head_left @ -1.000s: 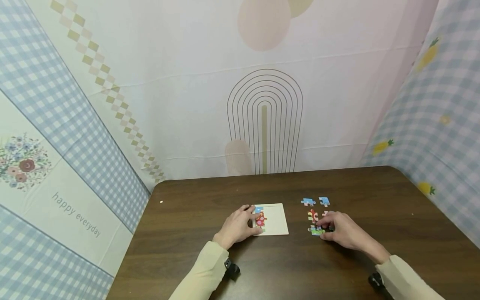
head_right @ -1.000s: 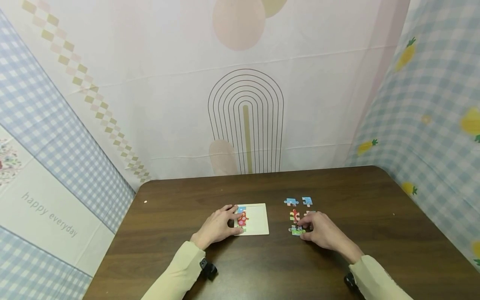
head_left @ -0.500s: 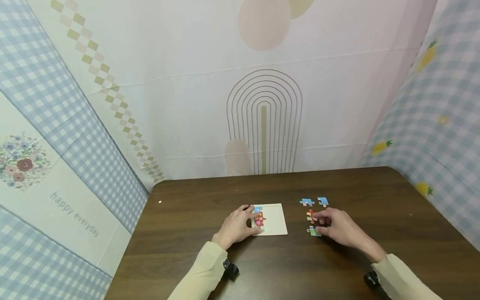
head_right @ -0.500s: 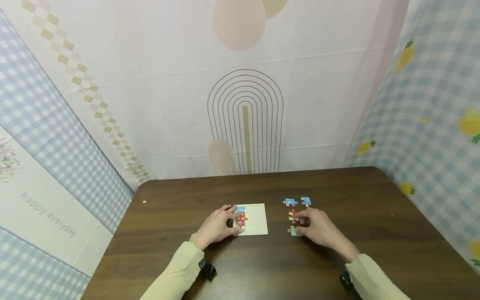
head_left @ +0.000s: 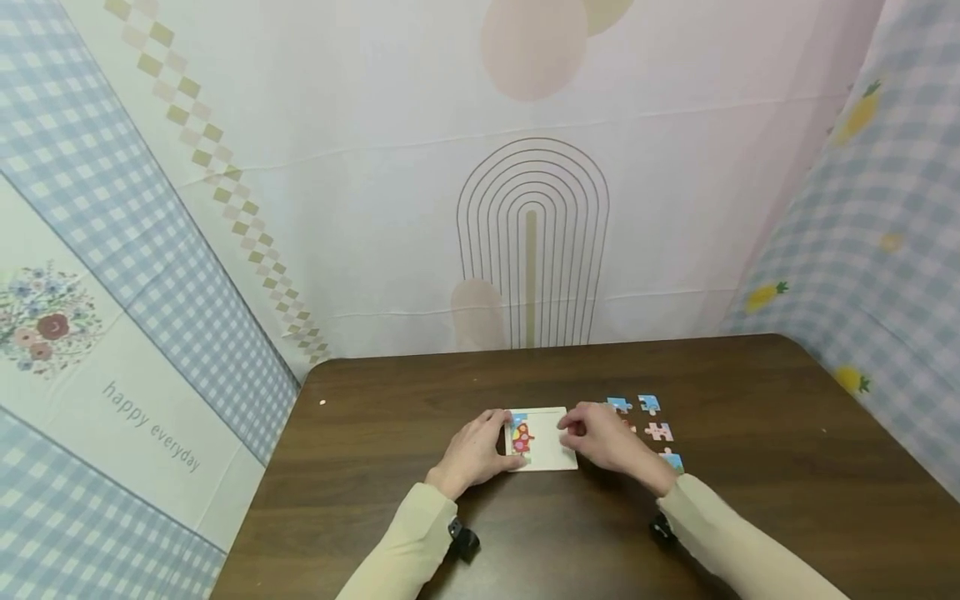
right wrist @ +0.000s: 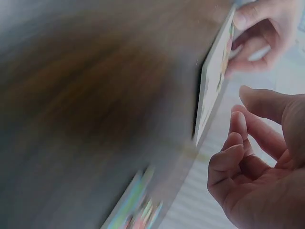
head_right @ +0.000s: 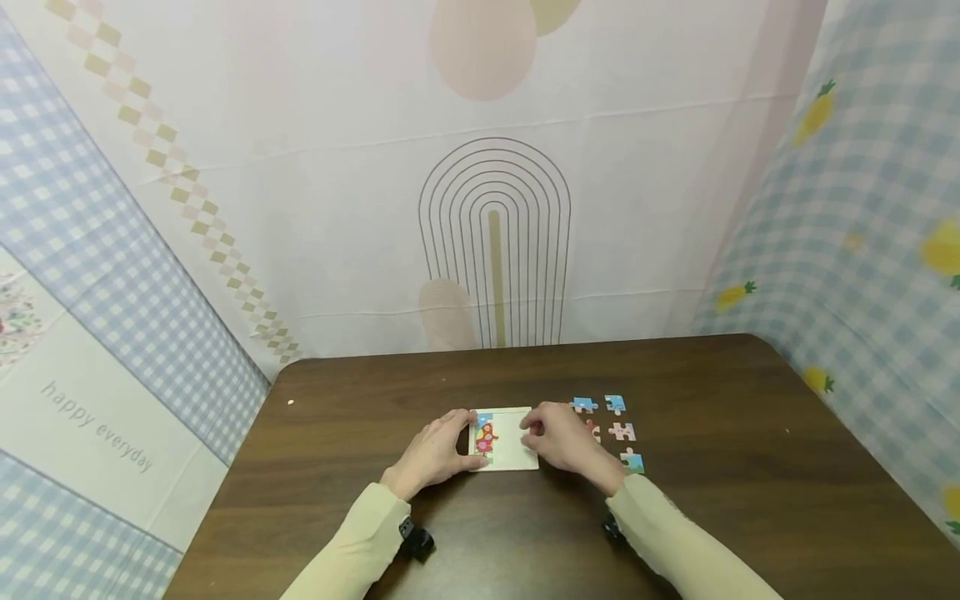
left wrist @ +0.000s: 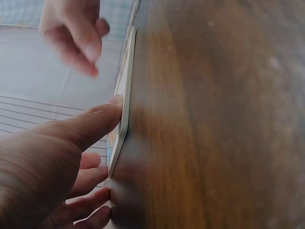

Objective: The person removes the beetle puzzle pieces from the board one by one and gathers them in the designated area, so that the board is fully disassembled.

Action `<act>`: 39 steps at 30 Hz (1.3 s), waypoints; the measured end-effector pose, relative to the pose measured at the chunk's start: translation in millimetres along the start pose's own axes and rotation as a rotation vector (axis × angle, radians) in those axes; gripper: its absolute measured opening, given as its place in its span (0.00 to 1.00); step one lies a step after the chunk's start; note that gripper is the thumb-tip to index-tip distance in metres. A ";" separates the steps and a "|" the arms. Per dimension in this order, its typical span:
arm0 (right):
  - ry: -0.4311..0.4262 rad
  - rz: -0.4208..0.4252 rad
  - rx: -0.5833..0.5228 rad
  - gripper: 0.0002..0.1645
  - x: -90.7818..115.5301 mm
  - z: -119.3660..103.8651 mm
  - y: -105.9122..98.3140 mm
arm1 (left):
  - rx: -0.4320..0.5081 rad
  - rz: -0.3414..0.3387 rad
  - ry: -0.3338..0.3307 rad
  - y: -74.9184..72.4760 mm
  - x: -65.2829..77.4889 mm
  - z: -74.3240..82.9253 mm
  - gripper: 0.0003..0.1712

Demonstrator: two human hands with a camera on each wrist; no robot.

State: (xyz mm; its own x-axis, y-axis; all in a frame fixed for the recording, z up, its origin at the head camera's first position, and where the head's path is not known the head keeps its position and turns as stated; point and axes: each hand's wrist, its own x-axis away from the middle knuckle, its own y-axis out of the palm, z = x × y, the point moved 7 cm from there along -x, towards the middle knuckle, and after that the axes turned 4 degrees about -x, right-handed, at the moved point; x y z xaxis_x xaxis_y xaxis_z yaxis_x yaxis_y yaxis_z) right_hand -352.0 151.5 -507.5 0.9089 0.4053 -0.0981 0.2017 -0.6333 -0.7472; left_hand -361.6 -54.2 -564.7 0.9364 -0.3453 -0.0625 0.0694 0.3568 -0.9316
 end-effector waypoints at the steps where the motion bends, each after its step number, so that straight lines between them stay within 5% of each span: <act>1: -0.002 -0.003 0.001 0.08 -5.7 -3.3 4.6 | -0.010 0.006 -0.004 2.9 -1.5 -3.0 0.42; 10: -0.010 -0.003 0.045 0.07 -41.3 -16.5 36.2 | -0.015 0.000 0.036 -2.9 2.5 3.2 0.42; 14: -0.006 -0.009 0.041 0.03 -47.7 -16.9 41.8 | -0.027 0.010 0.067 -20.2 9.4 19.9 0.31; 18: -0.013 -0.002 0.062 0.02 -51.7 -19.1 42.4 | -0.095 0.009 0.071 -36.0 14.5 35.5 0.19; 28: -0.120 0.040 0.171 0.02 -50.2 -29.0 38.9 | -0.174 -0.003 0.052 -37.3 15.1 38.5 0.21; 39: -0.096 0.086 0.161 0.03 -42.1 -13.6 22.9 | -0.158 -0.003 0.033 -36.0 14.8 36.3 0.21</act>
State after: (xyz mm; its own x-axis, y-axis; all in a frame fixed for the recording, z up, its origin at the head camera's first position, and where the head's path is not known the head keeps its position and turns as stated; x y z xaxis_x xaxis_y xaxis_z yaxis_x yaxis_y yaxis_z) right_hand -380.7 110.9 -511.5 0.8796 0.4205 -0.2224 0.0572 -0.5577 -0.8281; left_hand -337.8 -40.7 -519.1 0.9242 -0.3756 -0.0694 0.0143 0.2158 -0.9763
